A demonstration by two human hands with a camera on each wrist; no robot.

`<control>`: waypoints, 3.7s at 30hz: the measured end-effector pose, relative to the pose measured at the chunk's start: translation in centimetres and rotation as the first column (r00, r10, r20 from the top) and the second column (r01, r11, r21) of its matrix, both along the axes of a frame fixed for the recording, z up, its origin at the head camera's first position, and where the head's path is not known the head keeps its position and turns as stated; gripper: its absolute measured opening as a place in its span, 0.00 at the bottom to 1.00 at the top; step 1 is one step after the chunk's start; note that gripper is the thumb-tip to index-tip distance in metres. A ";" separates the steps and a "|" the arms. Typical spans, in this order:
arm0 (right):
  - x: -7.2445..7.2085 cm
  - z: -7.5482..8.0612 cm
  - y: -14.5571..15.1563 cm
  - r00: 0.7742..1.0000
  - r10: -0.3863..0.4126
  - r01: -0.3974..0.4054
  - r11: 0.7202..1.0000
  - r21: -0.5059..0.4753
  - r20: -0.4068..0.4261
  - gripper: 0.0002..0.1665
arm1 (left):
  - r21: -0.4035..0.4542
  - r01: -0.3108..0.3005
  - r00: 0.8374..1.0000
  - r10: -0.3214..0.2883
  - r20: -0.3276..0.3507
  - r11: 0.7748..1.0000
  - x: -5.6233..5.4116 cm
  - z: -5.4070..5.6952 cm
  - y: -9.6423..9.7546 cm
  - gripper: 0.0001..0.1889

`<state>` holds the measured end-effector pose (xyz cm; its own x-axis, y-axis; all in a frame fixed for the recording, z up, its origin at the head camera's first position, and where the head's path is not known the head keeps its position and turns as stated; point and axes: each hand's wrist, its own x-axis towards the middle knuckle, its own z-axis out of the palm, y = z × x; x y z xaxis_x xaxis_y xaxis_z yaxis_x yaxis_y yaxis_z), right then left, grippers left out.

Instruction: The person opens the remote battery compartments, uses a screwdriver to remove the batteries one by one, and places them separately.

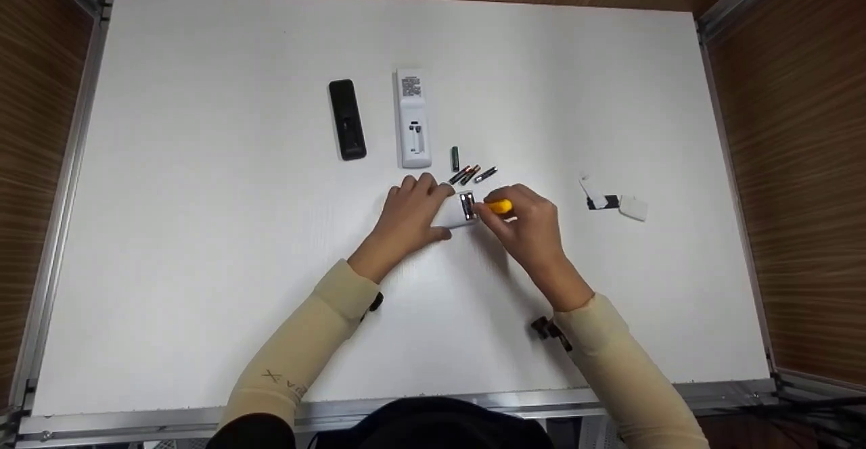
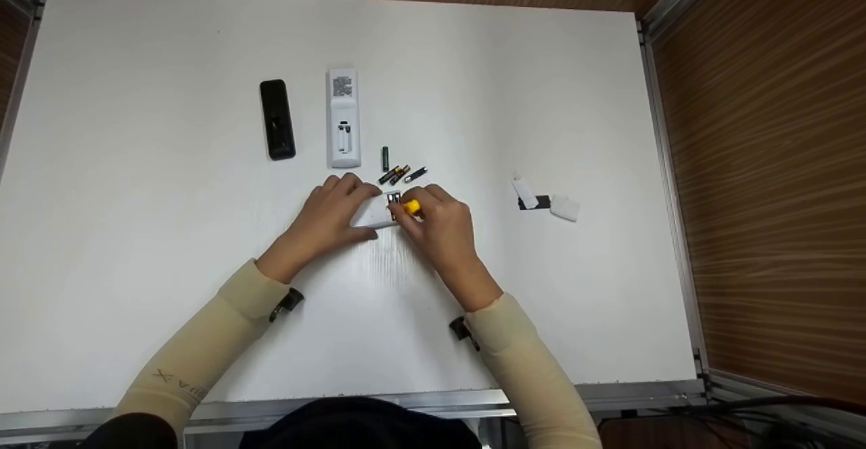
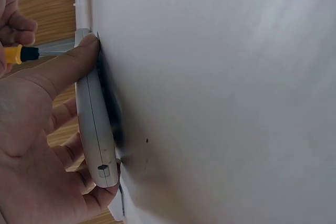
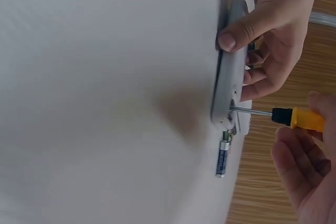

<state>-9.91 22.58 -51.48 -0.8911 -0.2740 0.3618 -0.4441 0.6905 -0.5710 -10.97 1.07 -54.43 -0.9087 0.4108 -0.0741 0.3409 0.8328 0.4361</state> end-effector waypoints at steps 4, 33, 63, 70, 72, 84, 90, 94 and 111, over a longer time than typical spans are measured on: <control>0.4 -1.0 0.9 0.994 -0.056 0.072 0.982 -0.174 0.092 0.12 | 0.000 -0.005 1.000 0.005 0.003 1.000 0.0 0.0 0.0 0.36; 0.5 -2.9 2.7 0.816 0.003 0.424 0.677 -0.602 0.578 0.16 | 0.028 0.000 1.000 0.000 0.025 1.000 0.0 0.0 -0.1 0.36; -0.3 -3.1 1.5 0.848 -0.014 0.430 0.602 -0.673 0.530 0.09 | 0.020 -0.014 1.000 0.014 0.019 1.000 0.0 -0.1 -0.4 0.36; -0.3 -3.1 1.6 0.855 -0.042 0.429 0.619 -0.658 0.517 0.10 | 0.018 -0.012 1.000 0.012 0.018 1.000 0.0 -0.1 -0.4 0.36; -0.3 -3.1 1.6 0.862 -0.048 0.422 0.619 -0.663 0.504 0.11 | 0.019 -0.013 1.000 0.013 0.018 1.000 0.0 -0.1 -0.4 0.36; 0.1 -2.9 1.8 0.859 -0.047 0.414 0.648 -0.639 0.509 0.12 | 0.013 -0.016 0.999 0.015 0.032 1.000 0.0 0.0 -0.3 0.37; 0.6 -2.6 1.7 0.968 -0.045 0.158 0.875 -0.458 0.248 0.11 | 0.001 -0.021 0.999 0.021 0.035 1.000 0.0 -0.1 -0.3 0.37; 1.1 -2.0 1.2 0.999 0.035 -0.037 0.991 -0.131 -0.016 0.11 | 0.002 -0.022 0.999 0.022 0.026 1.000 -0.1 -0.1 -0.3 0.37; 1.7 -0.1 -4.8 0.974 0.167 -0.071 0.870 0.488 -0.156 0.22 | 0.002 -0.037 0.999 0.037 -0.004 0.999 0.3 -0.2 -0.6 0.27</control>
